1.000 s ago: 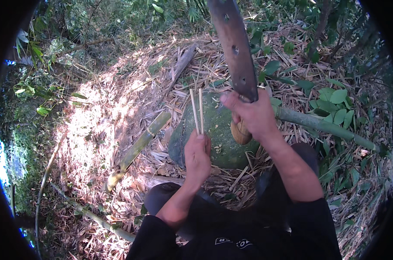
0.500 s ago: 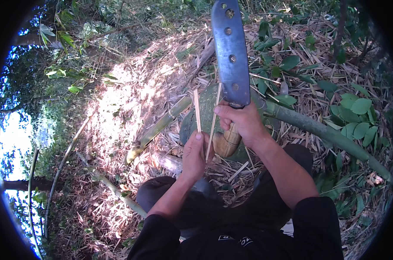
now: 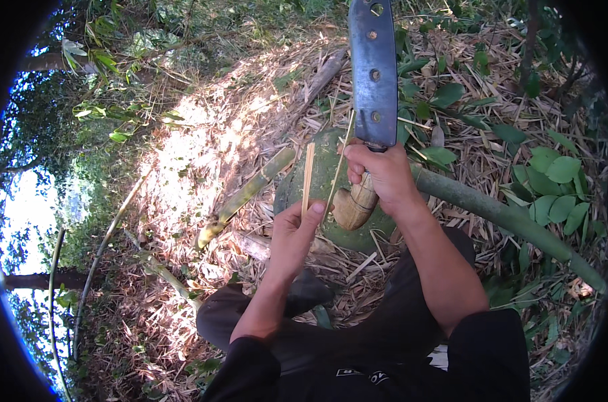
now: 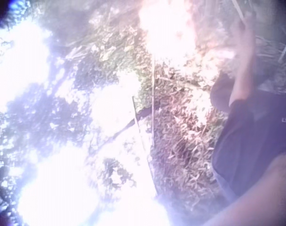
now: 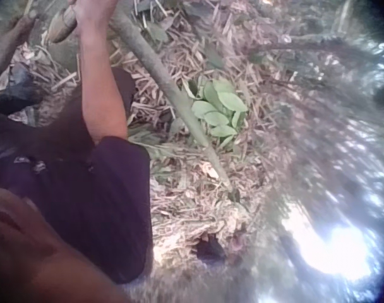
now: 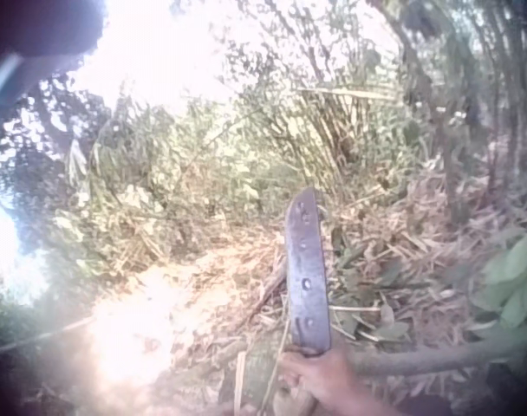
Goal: The person sits on the forest floor and uses a large machete to split a bamboo stalk and carve thin strips from it. They repeatedly shave the bamboo to create fine slivers and then split a larger section of the stalk.
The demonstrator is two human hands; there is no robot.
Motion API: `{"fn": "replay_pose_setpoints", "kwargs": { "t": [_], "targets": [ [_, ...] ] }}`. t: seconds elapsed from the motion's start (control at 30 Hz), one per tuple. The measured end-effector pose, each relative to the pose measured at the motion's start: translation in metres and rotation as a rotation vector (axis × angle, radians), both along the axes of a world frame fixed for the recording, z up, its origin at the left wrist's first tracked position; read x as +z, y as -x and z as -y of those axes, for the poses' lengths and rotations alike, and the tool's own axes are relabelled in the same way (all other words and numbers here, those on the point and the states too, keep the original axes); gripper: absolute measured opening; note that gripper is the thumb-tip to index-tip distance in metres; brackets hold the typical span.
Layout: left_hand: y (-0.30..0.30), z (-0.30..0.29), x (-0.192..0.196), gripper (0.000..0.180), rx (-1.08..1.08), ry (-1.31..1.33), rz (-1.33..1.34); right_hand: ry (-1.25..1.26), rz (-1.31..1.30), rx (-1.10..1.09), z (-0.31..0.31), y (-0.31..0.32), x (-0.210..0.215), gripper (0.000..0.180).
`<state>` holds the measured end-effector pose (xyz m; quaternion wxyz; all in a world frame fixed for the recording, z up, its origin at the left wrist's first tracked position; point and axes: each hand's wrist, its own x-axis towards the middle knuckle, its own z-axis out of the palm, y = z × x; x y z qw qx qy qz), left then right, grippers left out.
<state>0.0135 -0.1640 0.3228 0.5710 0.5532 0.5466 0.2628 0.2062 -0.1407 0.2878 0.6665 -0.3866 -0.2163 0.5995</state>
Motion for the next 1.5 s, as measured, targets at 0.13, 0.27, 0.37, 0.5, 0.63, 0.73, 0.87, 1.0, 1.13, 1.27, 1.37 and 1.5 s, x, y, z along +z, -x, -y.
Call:
{"fn": "replay_pose_setpoints", "kwargs": {
  "t": [0.13,0.27,0.37,0.5,0.63,0.73,0.87,1.0,1.13,1.27,1.37,1.5],
  "targets": [
    [-0.001,-0.006,-0.008,0.032,-0.085,0.030,0.037,0.045,0.041,-0.048,0.000,0.000,0.004,0.012],
    [-0.002,-0.006,-0.016,0.032,-0.085,0.066,0.066,0.042,0.043,-0.058,-0.003,0.002,0.005,0.012],
    [0.001,-0.006,-0.022,0.033,-0.074,0.104,0.201,0.044,0.051,-0.050,-0.002,0.003,0.008,0.014],
    [0.001,-0.004,-0.027,0.036,-0.042,0.124,0.365,0.061,0.044,-0.070,0.006,0.001,0.015,0.016],
    [-0.001,0.000,-0.024,0.037,-0.027,0.120,0.456,0.034,0.047,-0.080,0.014,-0.004,0.019,0.021],
    [-0.006,0.006,-0.032,0.032,0.124,0.157,0.493,0.080,0.112,-0.134,0.021,-0.009,0.019,0.024],
    [-0.007,0.025,-0.056,0.027,0.363,0.487,0.366,0.123,0.038,-0.224,0.031,-0.019,0.022,0.021],
    [0.012,0.048,-0.108,0.028,0.272,0.864,0.337,0.123,-0.014,-0.315,0.040,-0.028,0.036,0.026],
    [-0.032,-0.042,-0.050,0.029,0.168,0.569,0.307,0.129,0.057,-0.355,0.052,-0.031,0.043,0.026],
    [-0.055,-0.082,0.036,0.029,-0.027,0.415,0.528,0.066,0.188,-0.417,0.060,-0.036,0.041,0.028],
    [-0.034,-0.058,0.044,0.028,-0.136,0.405,0.580,0.017,0.294,-0.439,0.064,-0.036,0.042,0.025],
    [-0.007,-0.022,0.001,0.030,-0.013,0.276,0.358,0.061,0.407,-0.369,0.070,-0.028,0.040,0.021]
  ]
}}
